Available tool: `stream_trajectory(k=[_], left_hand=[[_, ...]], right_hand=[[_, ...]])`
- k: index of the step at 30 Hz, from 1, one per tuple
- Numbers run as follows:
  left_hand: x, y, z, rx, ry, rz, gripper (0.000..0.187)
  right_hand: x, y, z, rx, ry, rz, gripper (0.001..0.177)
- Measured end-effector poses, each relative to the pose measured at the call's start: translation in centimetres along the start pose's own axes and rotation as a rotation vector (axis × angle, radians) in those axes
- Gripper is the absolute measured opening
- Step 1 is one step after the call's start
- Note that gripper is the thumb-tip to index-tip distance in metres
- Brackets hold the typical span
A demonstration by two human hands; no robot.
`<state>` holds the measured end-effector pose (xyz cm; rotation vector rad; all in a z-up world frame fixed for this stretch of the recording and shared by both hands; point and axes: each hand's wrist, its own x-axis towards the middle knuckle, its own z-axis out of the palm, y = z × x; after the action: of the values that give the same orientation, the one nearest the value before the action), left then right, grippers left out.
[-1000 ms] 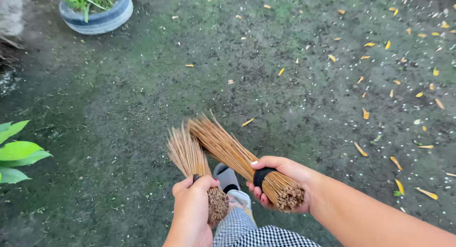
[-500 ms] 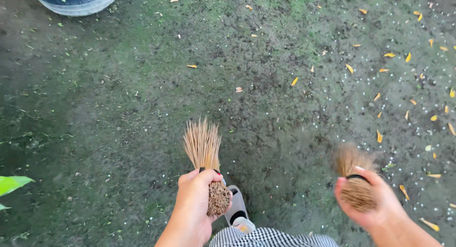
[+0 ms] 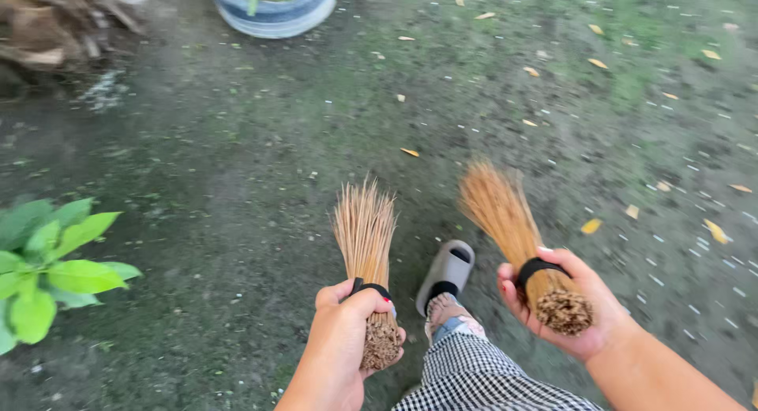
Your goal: The person sweeps debris and leaves across an outdoor dirt area using two small handheld straw brooms.
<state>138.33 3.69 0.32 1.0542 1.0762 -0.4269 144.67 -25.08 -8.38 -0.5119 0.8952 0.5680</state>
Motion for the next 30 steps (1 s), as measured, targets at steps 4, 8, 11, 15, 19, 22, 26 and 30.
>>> stream_trajectory(k=[4,8,11,15,19,22,26,30], left_hand=[[4.3,5.6,1.7,-0.072,0.05,0.049,0.062],[7.6,12.3,5.0,-0.045,0.174,0.018,0.063],[9.8,17.5,8.4,-0.089,0.203,0.001,0.063],[11.9,21.4,11.9,-0.185,0.159,0.047,0.063],[14.0,25.5,14.4,-0.207,0.09,0.019,0.062],[16.9,28.5,16.7,-0.181,0.066,0.017,0.06],[22.3,32.0,18.0,-0.176,0.018,0.066,0.051],[29.5,39.3,19.7,-0.13,-0.279,0.225,0.039]], right_hand=[[8.0,-2.2,9.6,-0.249,-0.055,0.328,0.041],[15.7,-5.5,15.9,-0.635,0.044,0.332,0.036],[20.9,-9.0,17.9,-0.688,0.048,0.398,0.037],[22.4,-17.5,16.4,-0.461,0.242,0.296,0.044],[21.1,-20.9,17.2,-0.182,0.209,0.155,0.039],[21.9,-21.1,22.3,-0.346,0.313,-0.083,0.026],[22.5,-22.6,29.4,-0.321,0.295,-0.096,0.026],[27.0,-22.7,35.0,-0.259,0.105,0.089,0.029]])
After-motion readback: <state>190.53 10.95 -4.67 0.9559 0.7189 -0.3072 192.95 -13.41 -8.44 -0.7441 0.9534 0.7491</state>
